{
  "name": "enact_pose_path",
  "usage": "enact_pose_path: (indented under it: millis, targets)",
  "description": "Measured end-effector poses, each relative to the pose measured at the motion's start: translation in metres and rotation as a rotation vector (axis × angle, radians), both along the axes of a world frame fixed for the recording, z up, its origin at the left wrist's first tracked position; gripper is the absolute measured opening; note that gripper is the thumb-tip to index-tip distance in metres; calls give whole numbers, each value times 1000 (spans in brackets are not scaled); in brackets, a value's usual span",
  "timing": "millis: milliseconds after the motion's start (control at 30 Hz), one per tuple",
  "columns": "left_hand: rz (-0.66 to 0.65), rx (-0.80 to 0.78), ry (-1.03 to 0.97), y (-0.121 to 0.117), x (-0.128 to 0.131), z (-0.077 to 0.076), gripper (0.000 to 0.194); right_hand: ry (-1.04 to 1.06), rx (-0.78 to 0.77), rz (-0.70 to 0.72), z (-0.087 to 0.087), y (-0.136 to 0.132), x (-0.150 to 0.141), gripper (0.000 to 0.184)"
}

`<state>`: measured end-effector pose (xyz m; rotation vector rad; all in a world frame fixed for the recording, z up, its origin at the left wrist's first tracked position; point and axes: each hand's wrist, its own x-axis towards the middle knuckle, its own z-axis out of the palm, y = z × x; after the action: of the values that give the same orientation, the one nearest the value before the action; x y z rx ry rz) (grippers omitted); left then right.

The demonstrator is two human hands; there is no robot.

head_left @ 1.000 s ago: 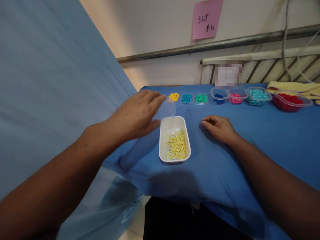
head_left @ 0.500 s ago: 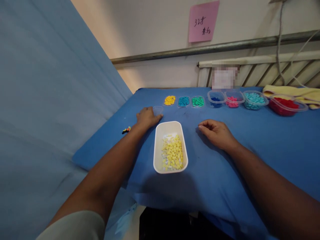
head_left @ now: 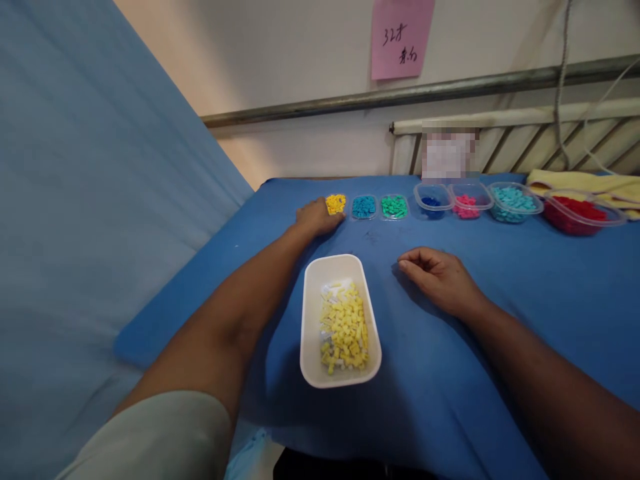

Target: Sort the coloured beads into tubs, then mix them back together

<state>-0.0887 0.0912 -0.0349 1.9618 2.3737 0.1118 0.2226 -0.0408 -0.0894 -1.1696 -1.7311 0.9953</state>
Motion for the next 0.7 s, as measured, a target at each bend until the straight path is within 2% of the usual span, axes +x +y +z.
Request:
enact_pose_path:
  millis: [133, 267, 500, 700]
  targets:
    - [-2, -6, 9, 19, 4, -6, 94, 4, 7, -3, 0, -1, 0, 29]
    - [20, 41, 8, 27, 8, -8, 91, 8, 0, -14, 2, -1, 0, 28]
    - [62, 62, -100, 25, 4, -2, 76, 25, -17, -6, 3, -1, -2, 30]
    - [-27, 160, -252, 16, -5, 5, 75, 29, -10, -4, -1, 0, 0, 31]
